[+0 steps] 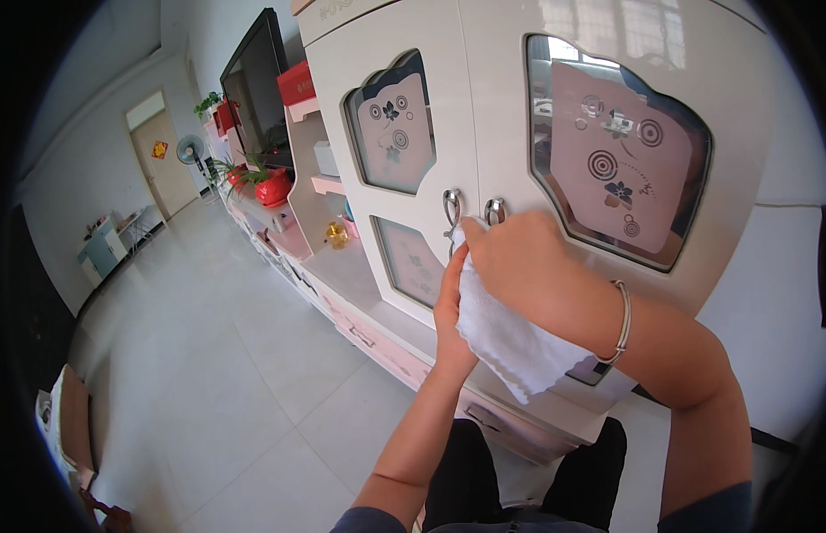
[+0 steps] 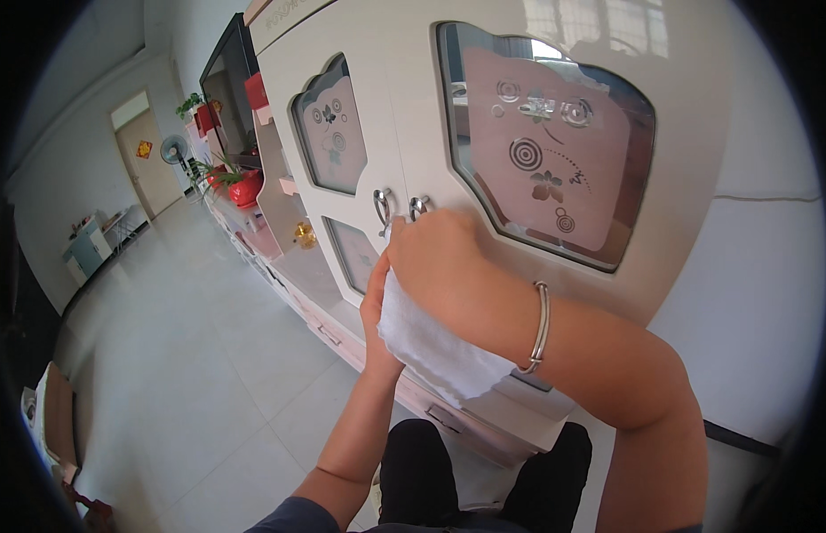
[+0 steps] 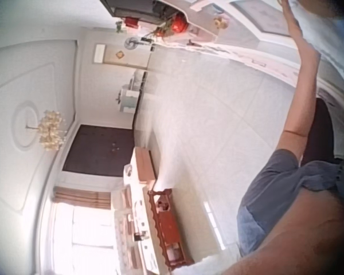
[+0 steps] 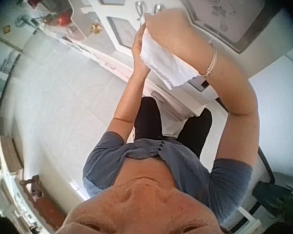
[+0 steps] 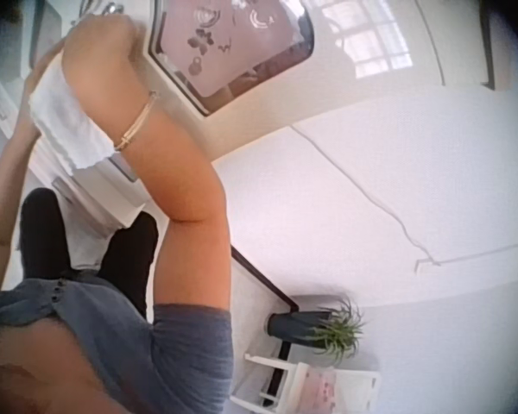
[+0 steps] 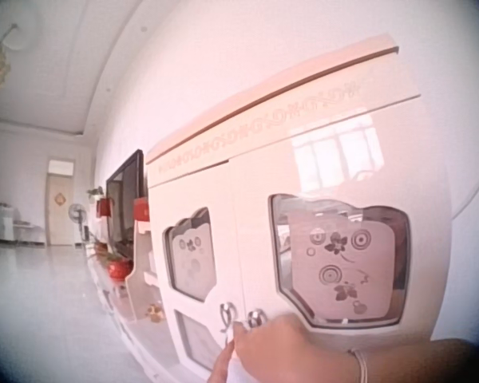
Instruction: The person wipes the exterior surfaces and handles of a white and pink cabinet using a white cloth, moving small bottles and a round object on the shelf to reach the surface underneath.
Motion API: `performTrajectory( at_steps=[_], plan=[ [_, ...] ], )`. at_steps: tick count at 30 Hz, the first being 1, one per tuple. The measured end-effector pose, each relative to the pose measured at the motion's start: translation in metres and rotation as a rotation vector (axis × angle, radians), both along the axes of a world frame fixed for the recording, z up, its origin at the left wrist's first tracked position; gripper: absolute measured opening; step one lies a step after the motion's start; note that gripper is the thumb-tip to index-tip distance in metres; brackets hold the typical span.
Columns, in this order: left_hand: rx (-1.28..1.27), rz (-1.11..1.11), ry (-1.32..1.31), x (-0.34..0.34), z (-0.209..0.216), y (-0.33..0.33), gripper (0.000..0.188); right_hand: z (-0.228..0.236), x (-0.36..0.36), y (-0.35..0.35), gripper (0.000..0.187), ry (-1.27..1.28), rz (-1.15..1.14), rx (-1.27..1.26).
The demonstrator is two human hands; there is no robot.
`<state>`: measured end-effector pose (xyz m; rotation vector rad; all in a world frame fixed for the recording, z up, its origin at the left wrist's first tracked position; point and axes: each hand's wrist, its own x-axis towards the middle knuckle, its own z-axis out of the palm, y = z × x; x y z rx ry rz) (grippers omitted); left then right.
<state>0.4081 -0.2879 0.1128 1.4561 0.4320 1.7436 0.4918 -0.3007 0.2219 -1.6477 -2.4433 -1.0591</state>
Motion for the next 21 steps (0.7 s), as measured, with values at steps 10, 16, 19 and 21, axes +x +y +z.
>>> performTrajectory(
  at_steps=[10,16,19,21],
  plan=[
    [0.024,0.020,0.147,-0.009,0.012,0.003,0.066,-0.009,0.003,0.005,0.055,0.001,-0.045,0.133],
    [-0.014,0.008,0.199,-0.012,0.008,0.004,0.067,-0.002,-0.001,-0.001,0.056,-0.084,-0.119,0.092],
    [0.005,0.001,0.194,-0.013,0.009,0.004,0.067,0.003,-0.010,-0.004,0.059,-0.135,-0.212,0.060],
    [0.003,0.001,0.152,-0.010,0.012,0.000,0.062,0.004,-0.011,-0.005,0.062,-0.122,-0.193,0.040]
  ],
)
